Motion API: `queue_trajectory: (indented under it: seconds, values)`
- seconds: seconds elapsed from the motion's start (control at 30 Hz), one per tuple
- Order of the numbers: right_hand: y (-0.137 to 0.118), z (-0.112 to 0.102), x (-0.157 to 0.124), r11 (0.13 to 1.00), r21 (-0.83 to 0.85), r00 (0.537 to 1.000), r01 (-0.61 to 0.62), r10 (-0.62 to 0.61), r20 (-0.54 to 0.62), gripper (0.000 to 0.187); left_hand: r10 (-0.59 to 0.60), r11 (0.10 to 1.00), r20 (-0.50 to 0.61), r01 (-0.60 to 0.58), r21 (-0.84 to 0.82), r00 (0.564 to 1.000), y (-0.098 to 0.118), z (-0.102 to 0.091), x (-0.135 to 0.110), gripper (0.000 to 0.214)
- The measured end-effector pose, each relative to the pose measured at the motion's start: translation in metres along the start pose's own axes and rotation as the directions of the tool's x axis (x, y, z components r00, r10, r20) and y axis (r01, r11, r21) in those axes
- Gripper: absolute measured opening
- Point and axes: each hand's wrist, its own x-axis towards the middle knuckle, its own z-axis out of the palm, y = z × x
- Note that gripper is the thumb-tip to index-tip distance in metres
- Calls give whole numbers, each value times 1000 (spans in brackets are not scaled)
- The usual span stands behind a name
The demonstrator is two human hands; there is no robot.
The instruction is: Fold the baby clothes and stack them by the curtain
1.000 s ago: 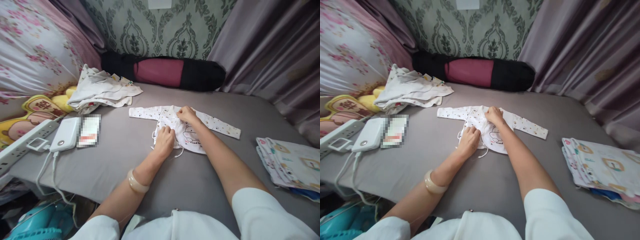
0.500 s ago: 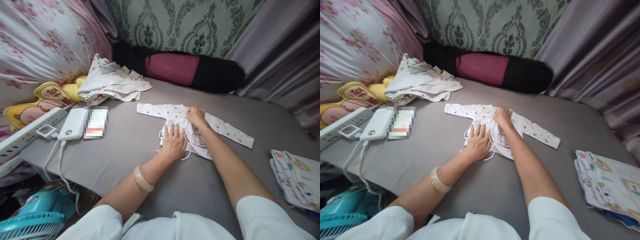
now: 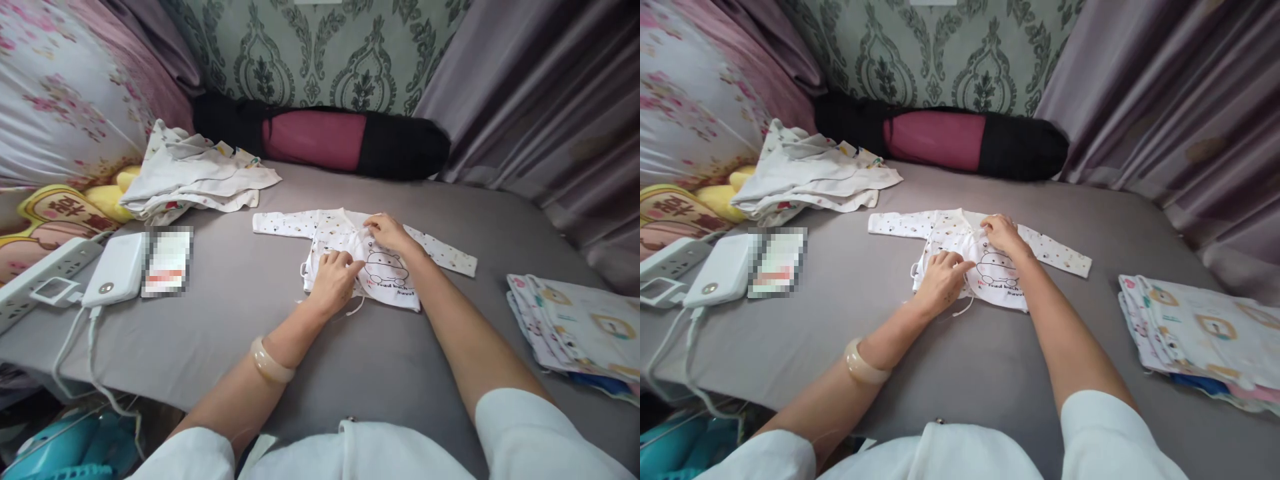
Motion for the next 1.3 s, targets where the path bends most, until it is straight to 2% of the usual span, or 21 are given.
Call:
queue_trajectory:
  seconds: [0.07,0.17,0.27,0.37,0.47,0.57,0.63,0.73,0.8,0.9,1.0,1.03,1.2,1.3]
  values:
    - [0,-1,-6,999,-41,999,32,-31,31,27,33,999,4,-33,-6,999,0,0,0,34]
    - [-4,1,-10,998,-63,999,21,-20,29,19,12,1000,-10,-12,-14,1000,0,-1,0,28]
    - [-10,8,-14,999,-35,995,-25,21,-101,19,-31,999,-14,31,-17,999,0,-1,1,21]
    - [-15,20,-20,999,7,972,-39,40,-232,26,-76,997,-11,75,-36,997,2,-2,1,18]
    - [-22,29,-33,1000,-8,957,-28,25,-288,36,-110,993,-70,106,-51,991,6,-5,0,14]
    - [-30,35,-57,997,-58,971,-44,29,-236,45,-120,991,-167,110,-70,979,8,-5,0,22]
    - [-35,38,-80,992,-113,987,-50,32,-158,50,-51,997,-186,39,-69,981,9,-1,0,24]
    - [-36,37,-110,981,-196,999,1,-7,-32,55,65,997,-101,-69,-36,993,10,9,-1,37]
    - [-29,33,-117,974,-223,1000,30,-28,12,58,48,999,-13,-48,-13,999,11,16,-3,46]
    - [-10,22,-106,967,-251,999,-40,42,4,64,-5,1000,70,4,16,998,13,21,-4,52]
    - [2,13,-83,943,-275,982,-190,187,-37,64,-16,1000,85,14,26,996,14,16,-4,51]
    - [1,12,-77,939,-278,979,-204,201,-39,63,-22,999,80,20,26,997,14,14,-3,51]
    - [-19,21,-62,970,-224,994,-97,105,24,62,-42,997,80,37,63,996,14,14,-3,58]
    - [-21,26,-49,973,-195,992,-120,127,21,62,-42,995,104,32,99,994,14,20,-5,60]
